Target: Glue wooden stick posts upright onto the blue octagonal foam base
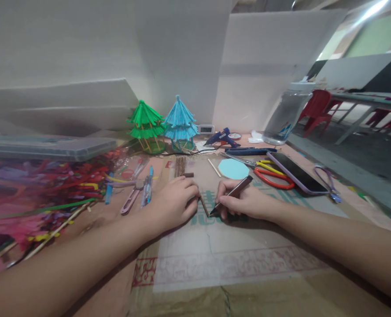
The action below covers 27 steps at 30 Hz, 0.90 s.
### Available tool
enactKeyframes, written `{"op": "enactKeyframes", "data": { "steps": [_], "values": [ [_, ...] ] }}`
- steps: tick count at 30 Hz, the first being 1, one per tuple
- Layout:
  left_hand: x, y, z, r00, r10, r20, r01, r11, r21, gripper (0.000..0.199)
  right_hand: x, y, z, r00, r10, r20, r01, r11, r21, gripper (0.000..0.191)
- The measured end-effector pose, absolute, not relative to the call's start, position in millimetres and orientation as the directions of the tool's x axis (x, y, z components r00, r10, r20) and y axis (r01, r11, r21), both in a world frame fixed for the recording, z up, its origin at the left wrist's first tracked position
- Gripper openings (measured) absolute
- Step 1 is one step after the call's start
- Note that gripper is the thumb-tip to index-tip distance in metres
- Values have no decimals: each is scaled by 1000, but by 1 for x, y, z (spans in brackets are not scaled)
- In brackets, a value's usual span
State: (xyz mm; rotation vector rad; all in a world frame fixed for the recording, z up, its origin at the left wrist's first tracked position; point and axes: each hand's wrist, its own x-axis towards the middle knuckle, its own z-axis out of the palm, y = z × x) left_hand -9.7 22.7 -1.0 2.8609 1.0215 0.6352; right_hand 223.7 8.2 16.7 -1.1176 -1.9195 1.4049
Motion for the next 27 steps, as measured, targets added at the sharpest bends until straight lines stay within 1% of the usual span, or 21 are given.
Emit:
{"op": "enactKeyframes", "data": {
  "steps": [3, 4, 7, 8, 9, 13, 14, 16, 18, 19, 23, 25, 27],
  "values": [
    [-8, 20, -2, 650, 654, 387, 625, -750, 219, 20, 225, 8, 20, -410, 912, 19, 276, 144, -950, 24],
    [-8, 19, -2, 624, 672, 397, 636, -733, 240, 28, 226, 8, 22, -373, 926, 57, 257, 162, -953, 26],
    [-6, 15, -3, 597, 711, 372, 657, -699, 282, 64, 233, 7, 36, -329, 935, 134, 206, 210, -956, 27],
    [-5, 14, -3, 606, 714, 350, 657, -698, 285, 70, 235, 5, 43, -334, 930, 151, 193, 225, -955, 27],
    [-4, 12, -3, 618, 715, 328, 658, -698, 283, 73, 238, 3, 51, -338, 925, 172, 183, 244, -952, 27],
    [-2, 8, -3, 630, 726, 276, 678, -687, 260, 61, 253, -12, 91, -355, 890, 286, 186, 366, -912, 19],
    [-2, 8, -2, 624, 733, 271, 684, -680, 266, 62, 257, -16, 100, -365, 879, 307, 202, 397, -895, 17],
    [-2, 8, -2, 612, 749, 256, 691, -663, 287, 69, 266, -24, 116, -360, 865, 350, 202, 438, -876, 16],
    [-2, 7, -2, 604, 758, 245, 692, -652, 311, 75, 274, -29, 125, -347, 861, 372, 190, 453, -871, 16],
    [-2, 7, -3, 606, 757, 244, 686, -653, 320, 74, 276, -29, 127, -336, 863, 377, 188, 454, -871, 17],
    [-1, 6, -2, 631, 724, 277, 641, -689, 340, 62, 277, -18, 118, -292, 886, 361, 236, 432, -870, 20],
    [-5, 11, 3, 644, 699, 311, 625, -715, 314, 63, 271, -7, 103, -277, 899, 340, 243, 408, -880, 24],
    [-13, 24, 11, 647, 676, 351, 629, -734, 256, 64, 265, 4, 84, -243, 927, 287, 239, 343, -908, 27]
  ]
}}
